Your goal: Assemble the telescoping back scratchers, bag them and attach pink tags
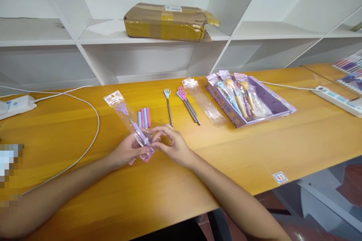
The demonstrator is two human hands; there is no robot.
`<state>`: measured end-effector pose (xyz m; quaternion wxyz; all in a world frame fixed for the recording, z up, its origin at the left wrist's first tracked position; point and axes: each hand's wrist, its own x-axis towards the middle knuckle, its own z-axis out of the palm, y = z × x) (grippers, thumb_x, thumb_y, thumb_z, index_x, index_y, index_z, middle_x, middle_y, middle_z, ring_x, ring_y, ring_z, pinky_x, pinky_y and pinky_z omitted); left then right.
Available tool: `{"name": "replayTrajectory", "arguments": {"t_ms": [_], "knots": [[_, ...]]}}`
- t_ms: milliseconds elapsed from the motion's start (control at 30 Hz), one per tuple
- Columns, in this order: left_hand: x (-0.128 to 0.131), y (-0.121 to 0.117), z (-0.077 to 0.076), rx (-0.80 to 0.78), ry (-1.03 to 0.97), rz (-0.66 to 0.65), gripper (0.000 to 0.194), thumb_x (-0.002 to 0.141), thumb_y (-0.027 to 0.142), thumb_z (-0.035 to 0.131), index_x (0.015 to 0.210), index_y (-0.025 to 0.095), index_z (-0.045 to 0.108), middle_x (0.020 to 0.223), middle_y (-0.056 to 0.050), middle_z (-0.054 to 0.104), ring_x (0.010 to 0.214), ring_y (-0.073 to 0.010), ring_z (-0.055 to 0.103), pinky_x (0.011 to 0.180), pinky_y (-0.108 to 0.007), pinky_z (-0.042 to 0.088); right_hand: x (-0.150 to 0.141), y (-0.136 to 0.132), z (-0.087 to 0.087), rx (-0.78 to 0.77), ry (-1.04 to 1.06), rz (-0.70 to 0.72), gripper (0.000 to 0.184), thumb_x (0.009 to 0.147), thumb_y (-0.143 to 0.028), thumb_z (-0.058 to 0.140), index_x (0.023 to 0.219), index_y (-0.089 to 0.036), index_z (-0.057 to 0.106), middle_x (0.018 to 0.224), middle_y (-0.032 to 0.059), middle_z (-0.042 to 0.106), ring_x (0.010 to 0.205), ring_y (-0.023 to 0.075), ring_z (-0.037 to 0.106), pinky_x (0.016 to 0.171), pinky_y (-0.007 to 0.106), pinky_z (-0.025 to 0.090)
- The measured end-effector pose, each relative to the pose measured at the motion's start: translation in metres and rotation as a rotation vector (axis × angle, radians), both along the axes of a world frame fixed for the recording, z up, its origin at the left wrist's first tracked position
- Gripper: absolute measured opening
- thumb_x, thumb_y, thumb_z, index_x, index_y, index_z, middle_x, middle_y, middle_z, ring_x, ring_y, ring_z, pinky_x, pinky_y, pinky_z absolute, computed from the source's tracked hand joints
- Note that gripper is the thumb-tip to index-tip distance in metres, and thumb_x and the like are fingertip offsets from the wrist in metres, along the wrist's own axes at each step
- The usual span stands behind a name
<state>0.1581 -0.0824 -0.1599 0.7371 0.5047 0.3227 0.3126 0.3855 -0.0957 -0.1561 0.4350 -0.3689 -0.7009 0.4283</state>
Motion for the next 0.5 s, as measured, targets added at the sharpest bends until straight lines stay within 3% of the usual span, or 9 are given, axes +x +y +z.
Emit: {"name": "replayTrajectory", "arguments": {"t_ms": [100, 300, 500], "knots": [[-0.002, 0.0, -0.002, -0.004, 0.018, -0.009, 0.04, 0.082, 0.035, 0.089, 0.113, 0.017, 0.071, 0.09, -0.008, 0.075, 0.06, -0.0146, 0.066, 0.037, -0.017, 0.033, 0.001, 0.0, 0.0, 0.031, -0.046, -0.027, 0.034, 0.099, -0.042, 0.077, 0.128, -0.027, 0.067, 0.094, 0.0031, 0.078, 0.103, 0.0254, 0.068, 0.103, 0.046, 0.047], [0.004, -0.002, -0.009, -0.008, -0.053, -0.018, 0.037, 0.081, 0.031, 0.09, 0.108, 0.016, 0.07, 0.08, -0.004, 0.072, 0.067, -0.0163, 0.067, 0.063, -0.028, 0.057, -0.001, -0.002, 0.003, 0.116, -0.127, -0.024, 0.034, 0.098, -0.041, 0.078, 0.128, -0.027, 0.068, 0.092, 0.0035, 0.079, 0.102, 0.0273, 0.066, 0.102, 0.048, 0.046], [0.006, -0.002, 0.003, -0.035, -0.05, 0.117, 0.036, 0.073, 0.025, 0.094, 0.101, 0.017, 0.073, 0.086, -0.007, 0.077, 0.068, -0.0184, 0.07, 0.063, -0.029, 0.058, -0.002, -0.003, -0.001, 0.089, -0.028, -0.131, 0.032, 0.101, -0.045, 0.073, 0.126, -0.026, 0.065, 0.108, 0.007, 0.073, 0.102, 0.0236, 0.067, 0.092, 0.039, 0.051]]}}
